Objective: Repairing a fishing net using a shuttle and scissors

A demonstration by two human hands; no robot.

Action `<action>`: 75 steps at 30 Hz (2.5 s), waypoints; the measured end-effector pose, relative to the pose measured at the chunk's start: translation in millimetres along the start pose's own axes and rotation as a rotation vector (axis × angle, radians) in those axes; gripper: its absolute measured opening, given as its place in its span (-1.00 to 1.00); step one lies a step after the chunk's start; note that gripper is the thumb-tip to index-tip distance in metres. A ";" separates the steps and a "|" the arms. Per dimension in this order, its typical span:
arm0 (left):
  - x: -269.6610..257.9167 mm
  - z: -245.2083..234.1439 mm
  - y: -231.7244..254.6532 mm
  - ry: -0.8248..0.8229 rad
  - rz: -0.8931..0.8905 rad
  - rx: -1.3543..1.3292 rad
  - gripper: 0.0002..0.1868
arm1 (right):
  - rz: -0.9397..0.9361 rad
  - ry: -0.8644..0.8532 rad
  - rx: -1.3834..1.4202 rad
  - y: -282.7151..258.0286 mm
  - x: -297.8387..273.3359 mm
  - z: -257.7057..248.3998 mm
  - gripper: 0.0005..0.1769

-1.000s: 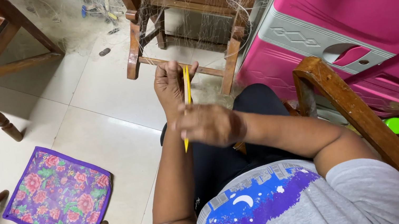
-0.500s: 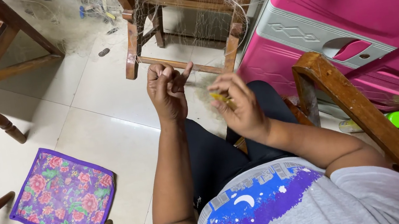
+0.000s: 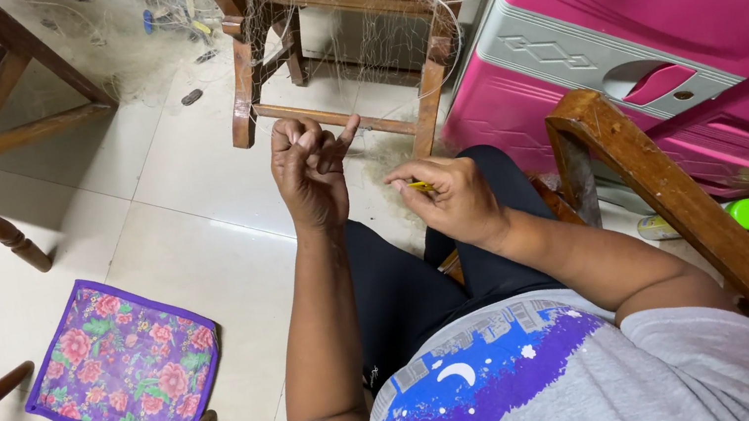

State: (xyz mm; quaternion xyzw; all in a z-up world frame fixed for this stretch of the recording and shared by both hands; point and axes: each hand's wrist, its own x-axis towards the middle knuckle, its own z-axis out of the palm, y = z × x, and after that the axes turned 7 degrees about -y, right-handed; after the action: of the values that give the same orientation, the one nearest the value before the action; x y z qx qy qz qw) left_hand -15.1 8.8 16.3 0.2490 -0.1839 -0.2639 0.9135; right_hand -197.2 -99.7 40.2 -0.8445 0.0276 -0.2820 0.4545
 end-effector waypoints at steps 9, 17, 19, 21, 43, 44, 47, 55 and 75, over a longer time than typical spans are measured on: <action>-1.0 -12.9 -5.9 -0.031 0.017 -0.015 -0.69 | -0.282 -0.029 -0.042 -9.7 11.4 -21.4 -0.85; -0.3 4.9 -0.3 -0.037 0.048 0.091 -0.61 | -0.278 -0.027 -0.051 -10.9 12.4 -23.3 -0.87; 6.4 10.7 -3.5 -0.058 0.062 0.119 -0.58 | -0.288 -0.019 -0.074 -14.6 17.7 -24.0 -0.89; 14.3 3.6 -13.0 -0.013 0.075 0.119 -0.49 | -0.390 -0.015 -0.192 -23.8 24.5 -22.8 -0.85; 18.7 41.7 -33.2 0.214 0.332 0.481 -0.29 | -0.354 0.020 0.034 -63.5 84.3 -28.0 -0.91; 22.5 41.1 -31.3 0.247 0.319 0.465 -0.31 | -0.358 -0.010 0.077 -59.5 90.6 -29.6 -0.89; 31.7 40.3 -24.6 0.301 0.284 0.398 -0.35 | -0.416 -0.031 0.143 -31.6 111.0 -27.7 -0.80; 36.5 25.7 -15.6 0.419 0.077 0.088 -0.40 | -0.385 0.038 -0.070 22.2 161.7 -15.6 -0.52; 45.4 -6.5 -51.3 0.368 0.176 0.352 -0.41 | 0.289 -0.188 -0.525 -9.8 97.3 -97.4 -0.51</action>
State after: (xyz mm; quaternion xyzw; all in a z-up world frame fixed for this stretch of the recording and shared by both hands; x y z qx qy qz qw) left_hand 4.0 -52.7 -8.0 0.4308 -0.0786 -0.0974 0.8937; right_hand -166.4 -196.7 133.5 -0.9427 0.1772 -0.1182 0.2569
